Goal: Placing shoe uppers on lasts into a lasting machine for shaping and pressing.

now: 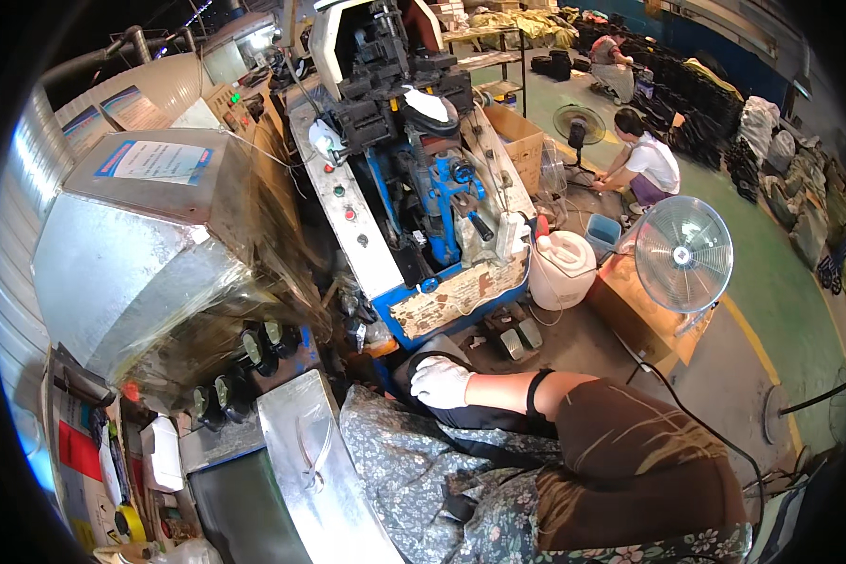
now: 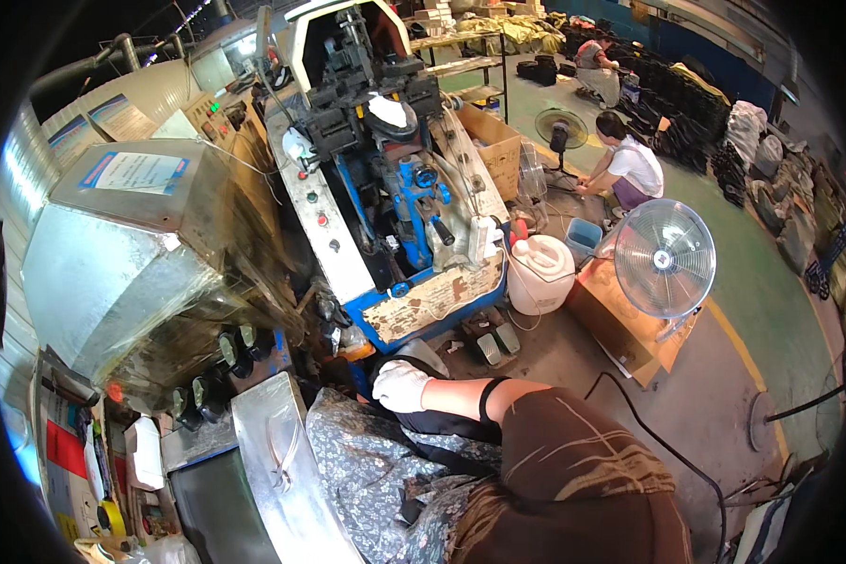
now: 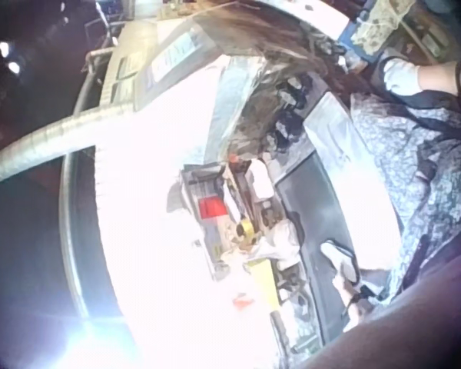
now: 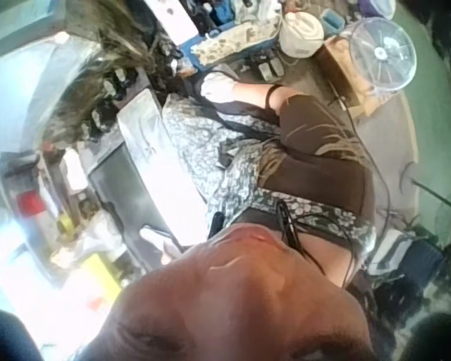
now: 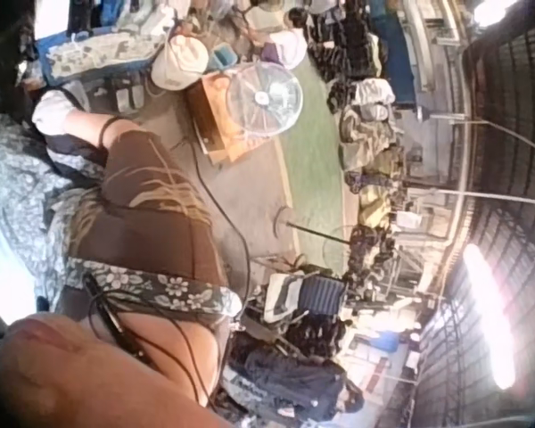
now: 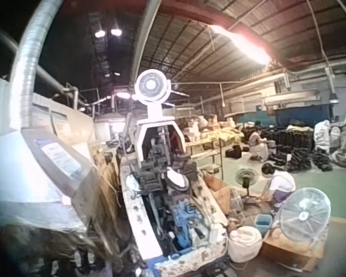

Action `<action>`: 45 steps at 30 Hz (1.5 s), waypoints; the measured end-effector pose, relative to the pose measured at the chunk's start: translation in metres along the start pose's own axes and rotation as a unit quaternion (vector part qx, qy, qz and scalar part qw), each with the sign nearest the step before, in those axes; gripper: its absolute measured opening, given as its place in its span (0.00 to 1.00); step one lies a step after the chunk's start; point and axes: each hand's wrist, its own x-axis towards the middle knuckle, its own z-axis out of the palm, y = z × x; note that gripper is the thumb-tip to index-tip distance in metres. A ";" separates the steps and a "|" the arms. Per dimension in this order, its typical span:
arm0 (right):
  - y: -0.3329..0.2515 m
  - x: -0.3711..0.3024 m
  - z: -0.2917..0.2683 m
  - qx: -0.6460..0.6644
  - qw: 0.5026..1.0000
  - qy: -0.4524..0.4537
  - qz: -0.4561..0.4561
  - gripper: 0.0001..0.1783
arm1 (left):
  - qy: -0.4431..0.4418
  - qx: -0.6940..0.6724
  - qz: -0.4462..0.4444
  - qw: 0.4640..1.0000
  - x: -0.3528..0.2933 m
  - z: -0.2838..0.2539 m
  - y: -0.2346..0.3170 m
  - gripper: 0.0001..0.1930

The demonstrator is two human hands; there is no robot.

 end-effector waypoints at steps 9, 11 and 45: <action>-0.177 0.083 -0.073 0.373 0.912 -0.142 -0.098 0.44 | -0.089 -0.399 -0.119 0.905 -0.012 0.035 0.043 0.24; -0.202 0.087 -0.090 0.384 0.904 -0.007 -0.191 0.44 | -0.122 -0.483 -0.152 0.853 -0.015 0.047 0.059 0.24; -0.100 0.052 -0.100 0.233 0.919 -0.123 -0.291 0.27 | -0.197 -0.364 0.181 0.892 0.008 0.175 0.159 0.50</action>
